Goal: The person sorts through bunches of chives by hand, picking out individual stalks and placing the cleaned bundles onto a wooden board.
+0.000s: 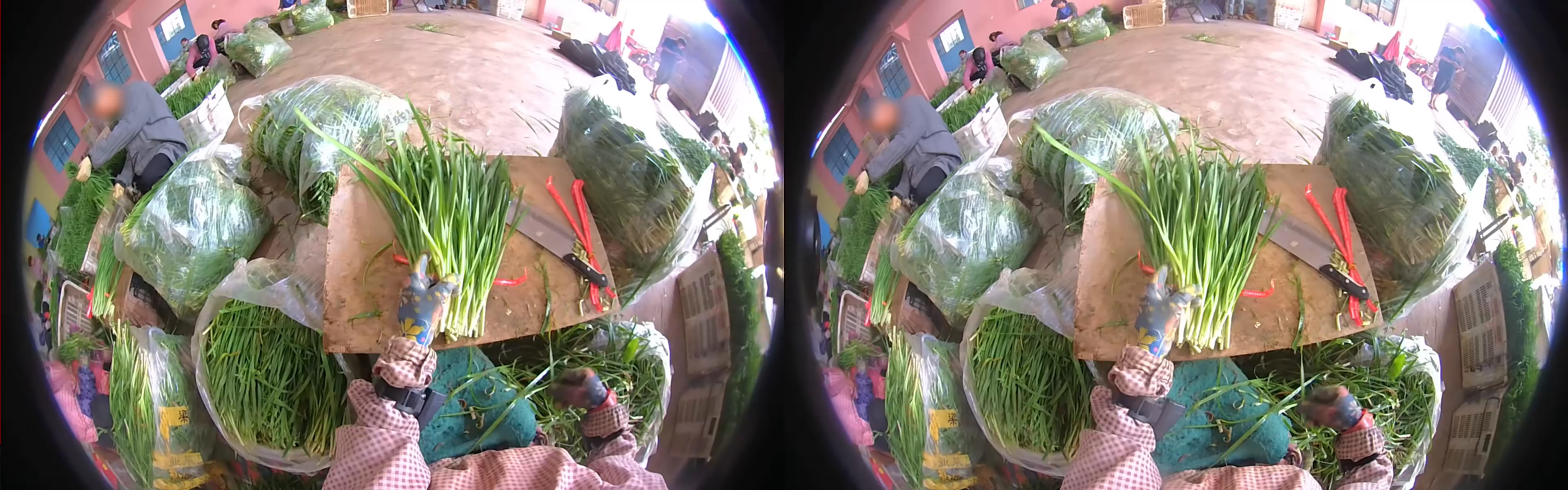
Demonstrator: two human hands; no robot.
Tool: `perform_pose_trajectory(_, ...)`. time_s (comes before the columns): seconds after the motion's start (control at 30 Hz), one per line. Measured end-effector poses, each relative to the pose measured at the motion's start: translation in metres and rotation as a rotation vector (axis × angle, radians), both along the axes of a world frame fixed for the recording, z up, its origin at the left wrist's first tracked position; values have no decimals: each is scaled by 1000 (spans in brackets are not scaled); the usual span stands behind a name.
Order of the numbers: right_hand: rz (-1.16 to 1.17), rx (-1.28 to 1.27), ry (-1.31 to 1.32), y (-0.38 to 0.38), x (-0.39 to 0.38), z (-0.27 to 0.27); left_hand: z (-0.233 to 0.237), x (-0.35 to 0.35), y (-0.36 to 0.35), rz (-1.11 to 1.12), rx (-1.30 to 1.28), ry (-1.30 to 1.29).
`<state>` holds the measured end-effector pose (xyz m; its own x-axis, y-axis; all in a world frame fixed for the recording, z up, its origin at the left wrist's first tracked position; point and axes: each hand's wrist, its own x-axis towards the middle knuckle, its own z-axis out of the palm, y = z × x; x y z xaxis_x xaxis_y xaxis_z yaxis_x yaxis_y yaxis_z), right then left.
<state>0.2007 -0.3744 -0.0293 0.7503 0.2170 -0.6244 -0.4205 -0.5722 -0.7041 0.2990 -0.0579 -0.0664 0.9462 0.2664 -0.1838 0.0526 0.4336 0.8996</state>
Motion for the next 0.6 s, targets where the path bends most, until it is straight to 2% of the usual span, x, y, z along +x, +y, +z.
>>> perform_pose_trajectory(0.03,-6,4,1,-1,1,-3,6,-2,-1,8,86,84)
perform_pose_trajectory(0.1,318,-285,173,-5,0,-7,8,-7,2,-19,136,71)
perform_pose_trajectory(0.13,511,-398,96,-2,3,-4,10,-8,5,-30,180,46)
perform_pose_trajectory(0.17,512,-394,93,-6,2,-9,5,-9,8,-28,185,43)
perform_pose_trajectory(0.23,748,-545,-240,-15,0,-23,-10,-11,14,15,813,95)
perform_pose_trajectory(0.27,823,-746,-211,15,9,9,9,-19,12,30,784,112)
perform_pose_trajectory(0.3,818,-741,-204,19,12,10,12,-24,12,65,932,112)
perform_pose_trajectory(0.37,709,-555,-476,24,18,8,15,-31,14,116,1111,100)
perform_pose_trajectory(0.4,765,-499,-623,31,25,8,19,-35,15,119,1115,101)
perform_pose_trajectory(0.43,768,-496,-627,44,33,17,24,-39,16,95,1102,114)
perform_pose_trajectory(0.5,721,-243,-832,76,49,40,21,-48,17,76,1090,132)
perform_pose_trajectory(0.53,727,-239,-834,89,56,44,13,-51,17,79,1089,117)
perform_pose_trajectory(0.6,705,-163,-1057,112,71,47,21,-56,18,53,1094,105)
